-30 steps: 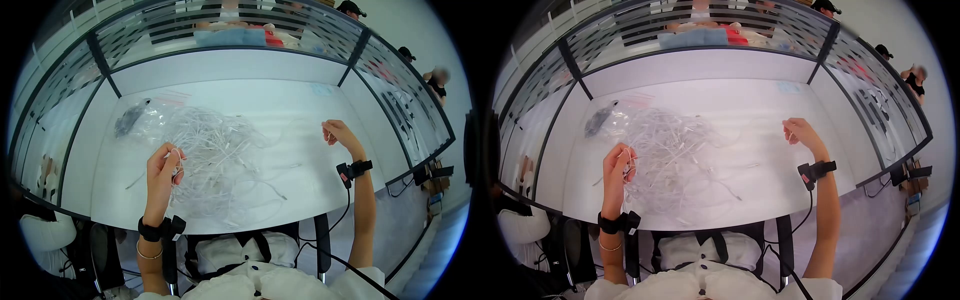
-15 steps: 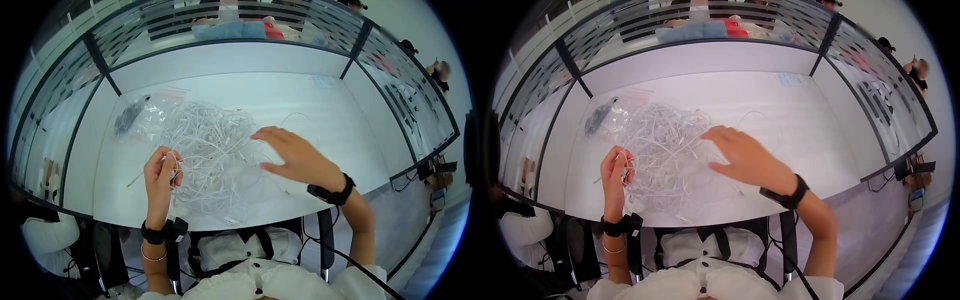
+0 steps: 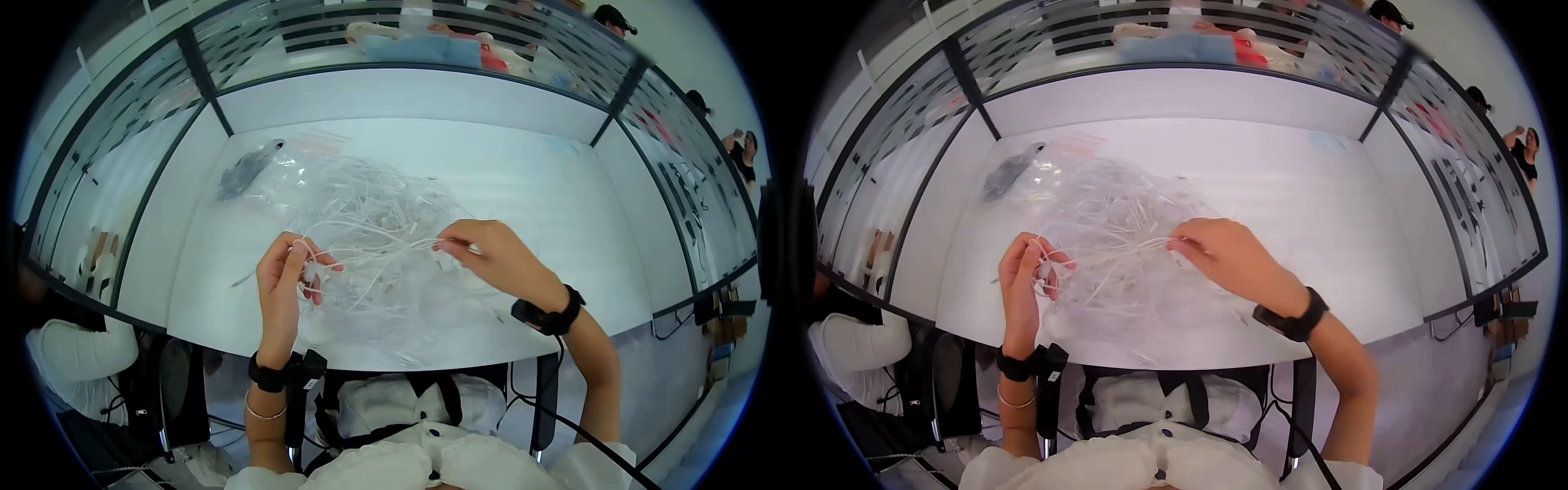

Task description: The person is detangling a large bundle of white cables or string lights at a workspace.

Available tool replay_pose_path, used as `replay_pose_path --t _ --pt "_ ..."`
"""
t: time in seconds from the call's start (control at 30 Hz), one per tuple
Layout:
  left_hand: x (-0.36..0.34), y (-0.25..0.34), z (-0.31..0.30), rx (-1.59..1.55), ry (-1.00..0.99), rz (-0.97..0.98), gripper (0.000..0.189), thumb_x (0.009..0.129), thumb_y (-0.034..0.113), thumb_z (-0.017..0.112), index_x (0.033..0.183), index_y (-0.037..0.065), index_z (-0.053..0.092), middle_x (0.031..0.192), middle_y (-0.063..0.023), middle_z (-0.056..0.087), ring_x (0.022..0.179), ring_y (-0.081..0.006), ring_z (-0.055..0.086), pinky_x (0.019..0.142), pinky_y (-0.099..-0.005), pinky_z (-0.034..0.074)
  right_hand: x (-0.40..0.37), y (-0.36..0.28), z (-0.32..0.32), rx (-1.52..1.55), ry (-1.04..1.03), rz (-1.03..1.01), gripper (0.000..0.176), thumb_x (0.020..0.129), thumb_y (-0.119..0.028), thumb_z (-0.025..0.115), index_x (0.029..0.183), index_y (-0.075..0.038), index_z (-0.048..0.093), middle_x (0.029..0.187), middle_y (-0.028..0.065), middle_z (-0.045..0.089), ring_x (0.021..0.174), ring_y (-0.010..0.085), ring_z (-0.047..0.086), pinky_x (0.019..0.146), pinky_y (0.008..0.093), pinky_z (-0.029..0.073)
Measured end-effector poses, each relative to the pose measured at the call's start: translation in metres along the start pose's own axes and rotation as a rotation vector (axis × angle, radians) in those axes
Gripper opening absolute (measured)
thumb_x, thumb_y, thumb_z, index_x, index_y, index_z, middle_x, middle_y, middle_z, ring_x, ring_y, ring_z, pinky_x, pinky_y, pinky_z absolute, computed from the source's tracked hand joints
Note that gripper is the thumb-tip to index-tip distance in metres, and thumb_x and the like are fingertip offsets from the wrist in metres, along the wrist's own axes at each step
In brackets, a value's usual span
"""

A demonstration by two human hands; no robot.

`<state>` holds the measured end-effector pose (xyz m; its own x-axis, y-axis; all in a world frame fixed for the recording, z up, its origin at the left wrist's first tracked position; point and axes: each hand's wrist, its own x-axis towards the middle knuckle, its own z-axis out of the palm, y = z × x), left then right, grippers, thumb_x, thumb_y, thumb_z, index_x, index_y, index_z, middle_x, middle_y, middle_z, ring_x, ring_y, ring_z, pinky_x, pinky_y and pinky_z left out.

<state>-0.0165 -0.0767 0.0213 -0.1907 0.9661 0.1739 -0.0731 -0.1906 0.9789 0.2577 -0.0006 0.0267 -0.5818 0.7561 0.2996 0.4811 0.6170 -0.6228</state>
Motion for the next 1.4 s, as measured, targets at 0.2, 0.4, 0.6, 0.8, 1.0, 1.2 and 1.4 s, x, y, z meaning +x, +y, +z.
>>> replay_pose_path --t 0.2,0.4,0.6,0.8,1.0,1.2,1.4 --pt "0.005 -0.001 -0.007 0.037 -0.007 0.169 0.022 0.098 0.019 0.046 0.088 0.002 0.057 0.09 -0.0107 0.066 0.061 -0.0125 0.062 0.051 -0.0199 0.041 -0.006 -0.031 -0.036 0.058 0.143 0.089 0.015 0.093 -0.013 0.055 0.091 -0.001 0.064 0.077 0.0054 0.063 0.059 0.0121 0.047 0.056 0.0248 0.038" --pt "0.012 0.013 0.005 0.103 0.167 0.394 0.023 0.1 0.015 0.041 0.089 -0.001 0.054 0.087 -0.009 0.063 0.071 -0.0163 0.062 0.068 -0.0265 0.047 -0.009 -0.046 -0.055 0.033 0.278 0.111 0.013 0.094 -0.01 0.054 0.093 0.001 0.062 0.076 0.0046 0.064 0.059 0.0093 0.044 0.055 0.0225 0.036" --pt "0.026 0.029 0.011 0.031 0.15 0.37 0.024 0.1 0.018 0.043 0.085 0.002 0.054 0.087 -0.009 0.062 0.073 -0.0166 0.062 0.07 -0.0267 0.047 -0.01 -0.04 -0.07 0.041 0.457 0.118 0.015 0.095 -0.01 0.052 0.091 0.002 0.06 0.076 0.0007 0.063 0.06 0.0041 0.036 0.053 0.0205 0.03" --pt "0.033 0.027 0.009 -0.177 0.017 0.276 0.023 0.097 0.019 0.049 0.084 0.003 0.057 0.087 -0.0082 0.062 0.066 -0.0119 0.054 0.065 -0.0236 0.04 -0.016 -0.024 -0.076 0.028 0.558 0.138 0.017 0.096 -0.012 0.051 0.089 0.001 0.059 0.078 -0.0017 0.062 0.06 0.0027 0.032 0.052 0.0201 0.026" --pt "0.045 0.023 0.008 -0.314 -0.116 0.15 0.018 0.092 0.02 0.058 0.088 0.003 0.058 0.088 -0.0055 0.06 0.059 -0.0115 0.051 0.057 -0.0229 0.04 -0.016 -0.011 -0.082 0.071 0.683 0.156 0.019 0.097 -0.015 0.052 0.091 0.002 0.06 0.08 -0.0035 0.06 0.061 0.0022 0.033 0.054 0.0191 0.027" --pt "0.041 0.019 0.014 0.025 -0.113 0.059 0.012 0.09 0.015 0.061 0.092 0.005 0.055 0.086 -0.0055 0.064 0.053 -0.0125 0.058 0.053 -0.0222 0.041 -0.008 0.026 -0.08 0.154 0.696 0.217 0.024 0.096 -0.02 0.054 0.09 0.0 0.063 0.072 -0.0064 0.051 0.06 0.0014 0.03 0.052 0.0198 0.023" --pt "0.053 -0.002 0.007 0.126 -0.036 0.064 0.017 0.09 0.018 0.062 0.095 0.004 0.053 0.082 -0.0091 0.067 0.047 -0.0124 0.059 0.046 -0.0207 0.039 -0.003 0.053 -0.07 0.279 0.676 0.256 0.024 0.095 -0.024 0.054 0.087 -0.004 0.066 0.062 -0.0097 0.039 0.056 0.0008 0.026 0.049 0.0209 0.02"
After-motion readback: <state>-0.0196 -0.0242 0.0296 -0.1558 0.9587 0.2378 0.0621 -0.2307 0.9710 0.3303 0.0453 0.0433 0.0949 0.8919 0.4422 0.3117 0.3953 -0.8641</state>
